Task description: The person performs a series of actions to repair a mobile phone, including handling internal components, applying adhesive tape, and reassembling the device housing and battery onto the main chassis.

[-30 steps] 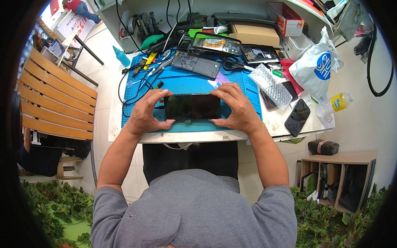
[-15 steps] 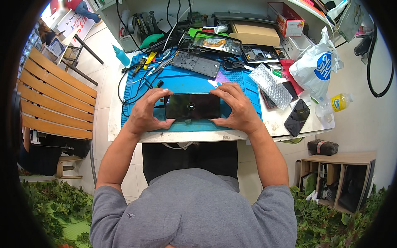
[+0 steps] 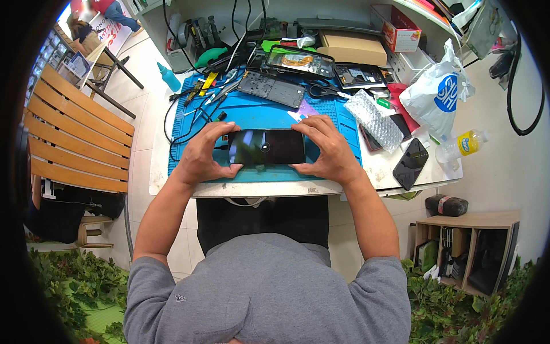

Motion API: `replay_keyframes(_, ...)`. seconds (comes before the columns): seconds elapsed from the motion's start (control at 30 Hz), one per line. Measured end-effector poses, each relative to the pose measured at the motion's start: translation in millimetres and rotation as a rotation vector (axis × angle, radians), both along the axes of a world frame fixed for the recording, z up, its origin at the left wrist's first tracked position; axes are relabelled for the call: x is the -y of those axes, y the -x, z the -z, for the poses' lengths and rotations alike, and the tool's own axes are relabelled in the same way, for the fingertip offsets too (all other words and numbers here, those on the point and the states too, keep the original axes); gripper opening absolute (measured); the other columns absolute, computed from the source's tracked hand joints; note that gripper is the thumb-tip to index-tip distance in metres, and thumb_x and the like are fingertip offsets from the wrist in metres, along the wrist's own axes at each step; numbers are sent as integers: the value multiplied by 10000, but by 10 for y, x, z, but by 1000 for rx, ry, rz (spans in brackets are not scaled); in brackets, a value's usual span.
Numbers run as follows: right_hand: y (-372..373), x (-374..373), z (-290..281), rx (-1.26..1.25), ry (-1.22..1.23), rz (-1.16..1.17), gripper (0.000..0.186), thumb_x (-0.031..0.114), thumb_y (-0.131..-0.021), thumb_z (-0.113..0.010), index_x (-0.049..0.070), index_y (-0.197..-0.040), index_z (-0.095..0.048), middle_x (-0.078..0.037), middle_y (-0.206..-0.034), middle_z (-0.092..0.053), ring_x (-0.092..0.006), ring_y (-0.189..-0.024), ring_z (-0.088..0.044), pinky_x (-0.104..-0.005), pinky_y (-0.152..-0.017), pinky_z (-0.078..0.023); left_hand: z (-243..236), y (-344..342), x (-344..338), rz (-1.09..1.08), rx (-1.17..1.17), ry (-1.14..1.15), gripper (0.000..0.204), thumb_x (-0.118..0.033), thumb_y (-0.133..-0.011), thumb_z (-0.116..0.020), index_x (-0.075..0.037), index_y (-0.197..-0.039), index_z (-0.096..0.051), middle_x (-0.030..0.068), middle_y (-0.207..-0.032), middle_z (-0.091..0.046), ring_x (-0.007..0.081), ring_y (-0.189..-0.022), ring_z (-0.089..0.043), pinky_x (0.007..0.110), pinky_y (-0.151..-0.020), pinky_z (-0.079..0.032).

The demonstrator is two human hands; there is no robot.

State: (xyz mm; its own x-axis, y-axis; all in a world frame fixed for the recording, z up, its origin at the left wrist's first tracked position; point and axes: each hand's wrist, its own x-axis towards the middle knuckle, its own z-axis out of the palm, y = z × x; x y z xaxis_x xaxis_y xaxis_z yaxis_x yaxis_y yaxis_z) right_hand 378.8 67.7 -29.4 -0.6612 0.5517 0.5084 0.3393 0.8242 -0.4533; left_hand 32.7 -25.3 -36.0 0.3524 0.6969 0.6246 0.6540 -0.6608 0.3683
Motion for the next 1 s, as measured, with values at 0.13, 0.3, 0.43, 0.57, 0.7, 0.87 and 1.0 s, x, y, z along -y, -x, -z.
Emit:
replay_keyframes(0.13, -11, -55, 7, 38, 25, -18, 829, 233, -648, -1054, 48, -1393, -740, -146, -1361, -741, -375, -1300, -662, -470, -1140, -575, -48, -14, -15, -15, 52, 184, 1067, -144, -689, -1041, -103, -1622, -524, 144, -1338, -783, 324, -1196, -778, 443, -1068, -657)
replay_keyframes(0.3, -1, -178, -37, 83, 64, -53, 815, 259, -668, -1049, 33, -1393, -752, -145, -1320, -749, -354, -1252, -670, -460, -1112, -582, -164, 10, -104, -21, -1, 334, 1092, -176, -692, -1035, -140, -1654, -520, 142, -1329, -779, 310, -1157, -779, 433, -1093, -646)
replay_keyframes(0.43, 56, -306, -114, 108, 116, -39, 811, 283, -671, -1054, 27, -1386, -767, -145, -1314, -760, -343, -1253, -672, -454, -1116, -580, -205, 28, -252, -49, -41, 349, 1076, -203, -693, -1028, -164, -1646, -529, 130, -1296, -781, 317, -1151, -773, 432, -1100, -638)
replay_keyframes(0.57, 75, -424, -35, 116, 150, -33, 825, 323, -677, -1065, 18, -1384, -770, -149, -1337, -764, -345, -1281, -675, -454, -1139, -574, -230, 71, -395, -29, -47, 396, 1055, -215, -695, -1024, -166, -1632, -541, 125, -1283, -781, 315, -1164, -767, 436, -1102, -624)
replay_keyframes(0.7, 73, -437, -38, 186, 186, -15, 849, 399, -716, -1056, 19, -1415, -760, -166, -1391, -742, -346, -1359, -643, -454, -1183, -555, -324, 53, -406, -38, -69, 483, 997, -234, -701, -1022, -161, -1595, -588, 117, -1284, -783, 305, -1178, -759, 429, -1108, -608)
replay_keyframes(0.87, 72, -423, -129, 296, 217, 17, 904, 471, -742, -1037, 26, -1468, -731, -175, -1466, -696, -348, -1418, -598, -457, -1213, -533, -359, 72, -469, -60, -144, 540, 1020, -259, -702, -1026, -179, -1626, -601, 105, -1281, -788, 296, -1178, -748, 421, -1104, -604)
replay_keyframes(1.0, 74, -389, -193, 337, 219, 40, 957, 497, -758, -1026, 29, -1523, -691, -181, -1479, -686, -357, -1419, -595, -461, -1227, -519, -416, 49, -471, -77, -185, 571, 1091, -273, -696, -1033, -202, -1680, -565, 109, -1272, -791, 293, -1178, -743, 425, -1107, -599)
